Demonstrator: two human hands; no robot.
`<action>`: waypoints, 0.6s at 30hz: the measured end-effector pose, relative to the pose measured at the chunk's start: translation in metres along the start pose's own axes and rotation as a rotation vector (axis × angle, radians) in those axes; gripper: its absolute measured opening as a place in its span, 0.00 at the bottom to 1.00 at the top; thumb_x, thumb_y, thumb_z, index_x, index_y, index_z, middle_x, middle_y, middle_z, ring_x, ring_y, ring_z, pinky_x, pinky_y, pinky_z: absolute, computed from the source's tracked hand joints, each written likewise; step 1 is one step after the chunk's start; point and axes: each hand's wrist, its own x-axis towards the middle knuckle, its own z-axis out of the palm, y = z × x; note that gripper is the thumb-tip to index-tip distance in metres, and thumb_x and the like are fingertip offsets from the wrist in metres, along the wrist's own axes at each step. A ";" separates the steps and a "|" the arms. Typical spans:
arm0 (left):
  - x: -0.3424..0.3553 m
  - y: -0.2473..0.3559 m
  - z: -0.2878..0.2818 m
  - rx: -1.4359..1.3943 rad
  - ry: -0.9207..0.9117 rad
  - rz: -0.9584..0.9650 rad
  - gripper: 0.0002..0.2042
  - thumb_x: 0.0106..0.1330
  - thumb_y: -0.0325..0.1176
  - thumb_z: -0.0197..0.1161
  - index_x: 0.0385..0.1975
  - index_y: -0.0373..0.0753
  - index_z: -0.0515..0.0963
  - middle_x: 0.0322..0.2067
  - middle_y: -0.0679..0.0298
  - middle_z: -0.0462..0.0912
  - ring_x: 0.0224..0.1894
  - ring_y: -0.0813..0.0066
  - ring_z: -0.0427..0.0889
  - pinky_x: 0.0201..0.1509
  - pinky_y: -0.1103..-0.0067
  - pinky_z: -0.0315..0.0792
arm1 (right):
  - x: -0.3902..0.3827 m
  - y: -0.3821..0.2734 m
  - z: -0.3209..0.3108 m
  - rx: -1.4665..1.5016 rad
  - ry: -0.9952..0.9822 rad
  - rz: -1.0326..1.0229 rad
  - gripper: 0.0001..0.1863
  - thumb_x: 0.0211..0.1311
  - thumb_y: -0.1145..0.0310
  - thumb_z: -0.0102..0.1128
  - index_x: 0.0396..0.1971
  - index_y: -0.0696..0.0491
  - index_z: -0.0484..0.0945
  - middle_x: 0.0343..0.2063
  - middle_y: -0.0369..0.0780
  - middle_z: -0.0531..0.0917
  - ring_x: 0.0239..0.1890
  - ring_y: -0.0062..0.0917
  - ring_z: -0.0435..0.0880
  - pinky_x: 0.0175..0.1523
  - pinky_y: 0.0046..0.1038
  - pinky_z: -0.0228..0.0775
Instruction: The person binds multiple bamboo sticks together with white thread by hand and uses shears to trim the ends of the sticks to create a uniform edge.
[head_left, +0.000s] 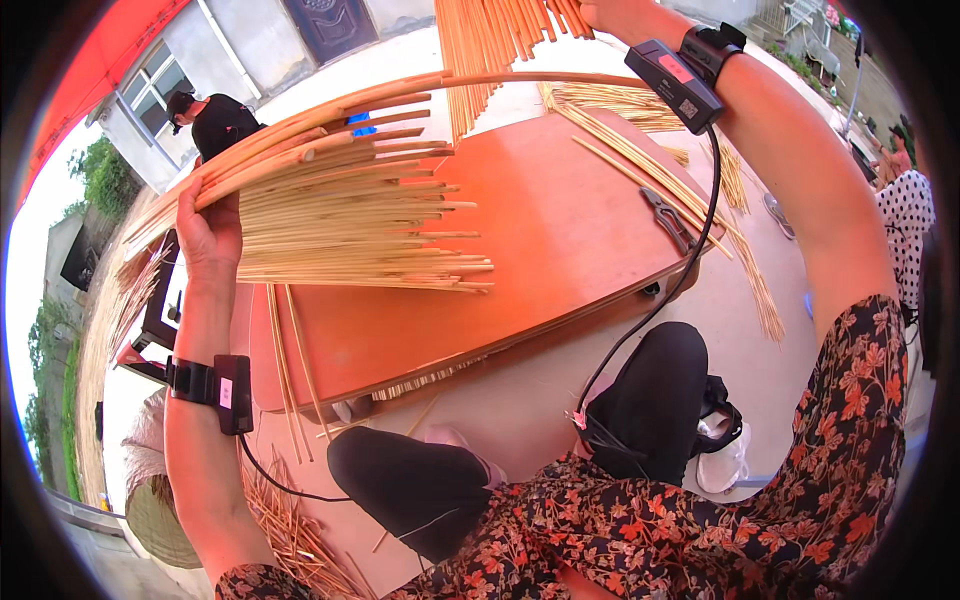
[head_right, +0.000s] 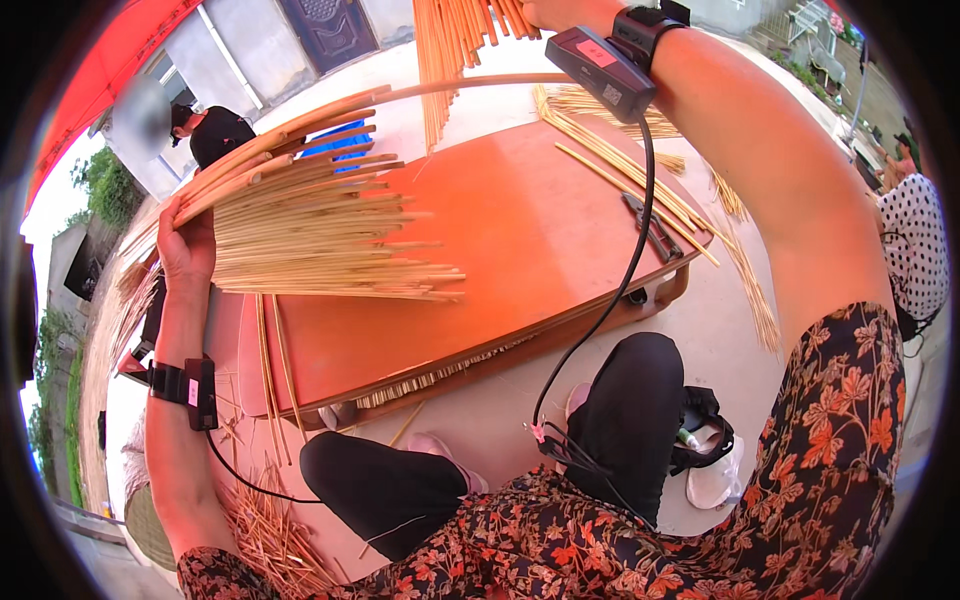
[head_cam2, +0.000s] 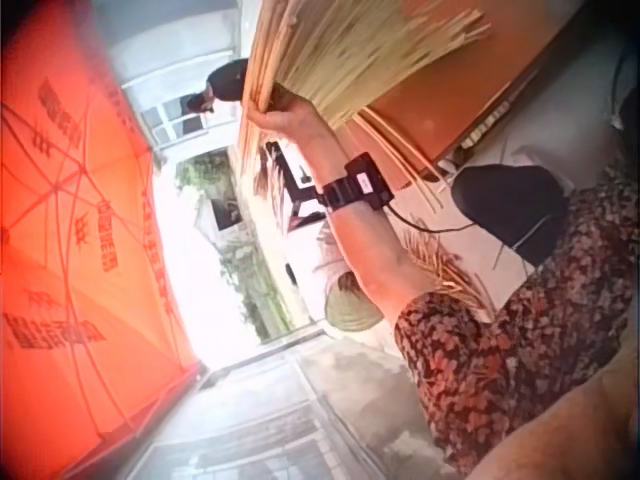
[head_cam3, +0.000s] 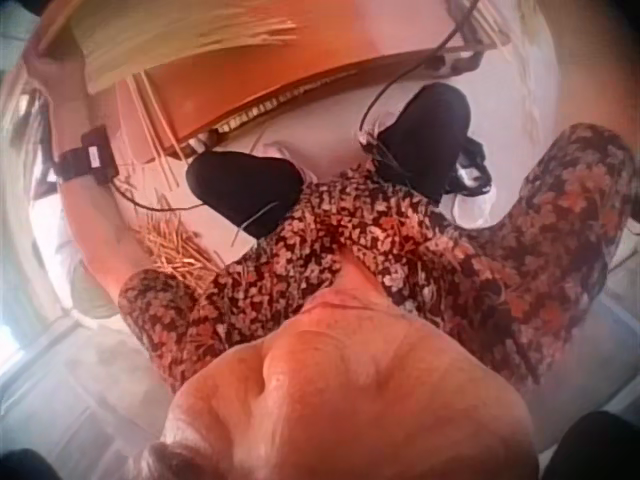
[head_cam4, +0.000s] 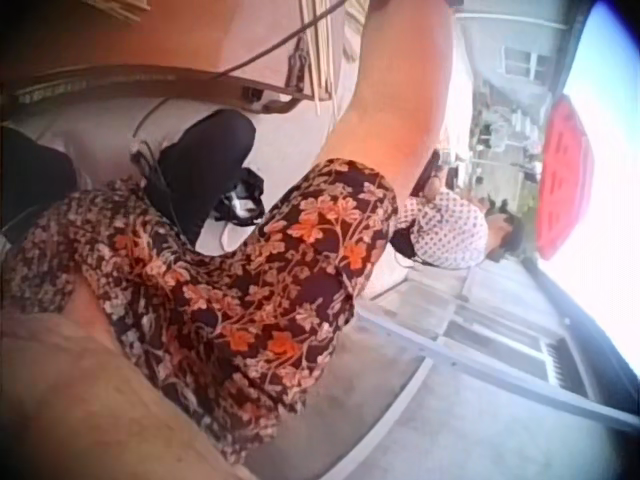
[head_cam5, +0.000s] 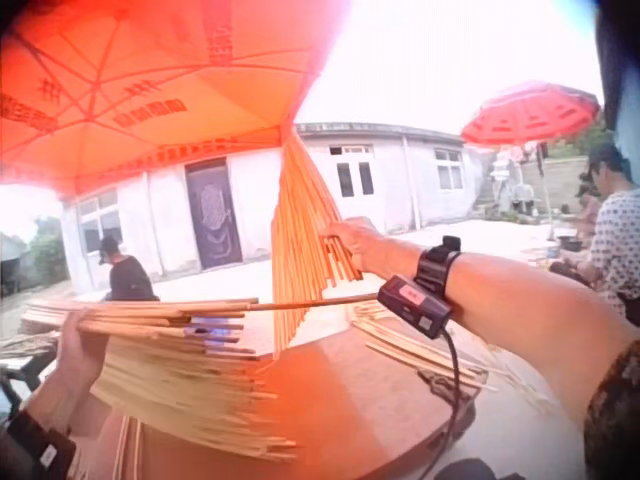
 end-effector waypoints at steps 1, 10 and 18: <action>0.010 0.018 -0.009 0.011 0.015 0.023 0.09 0.64 0.30 0.59 0.40 0.33 0.74 0.42 0.56 0.80 0.47 0.64 0.80 0.58 0.69 0.76 | -0.006 0.004 0.011 -0.008 0.004 0.022 0.16 0.53 0.73 0.67 0.37 0.70 0.78 0.30 0.48 0.83 0.30 0.36 0.85 0.33 0.41 0.82; 0.051 0.105 -0.012 0.135 0.023 0.191 0.08 0.63 0.30 0.59 0.38 0.33 0.75 0.41 0.56 0.81 0.46 0.63 0.81 0.58 0.68 0.77 | -0.025 0.003 0.017 -0.252 -0.007 0.123 0.13 0.58 0.72 0.63 0.37 0.68 0.79 0.25 0.45 0.83 0.25 0.34 0.84 0.29 0.35 0.79; 0.077 0.156 -0.053 0.198 0.092 0.246 0.12 0.63 0.30 0.55 0.42 0.28 0.76 0.43 0.52 0.82 0.47 0.58 0.82 0.62 0.67 0.75 | 0.008 0.039 -0.082 -0.991 -0.507 -0.660 0.12 0.54 0.72 0.67 0.35 0.62 0.76 0.27 0.43 0.81 0.25 0.28 0.84 0.30 0.35 0.82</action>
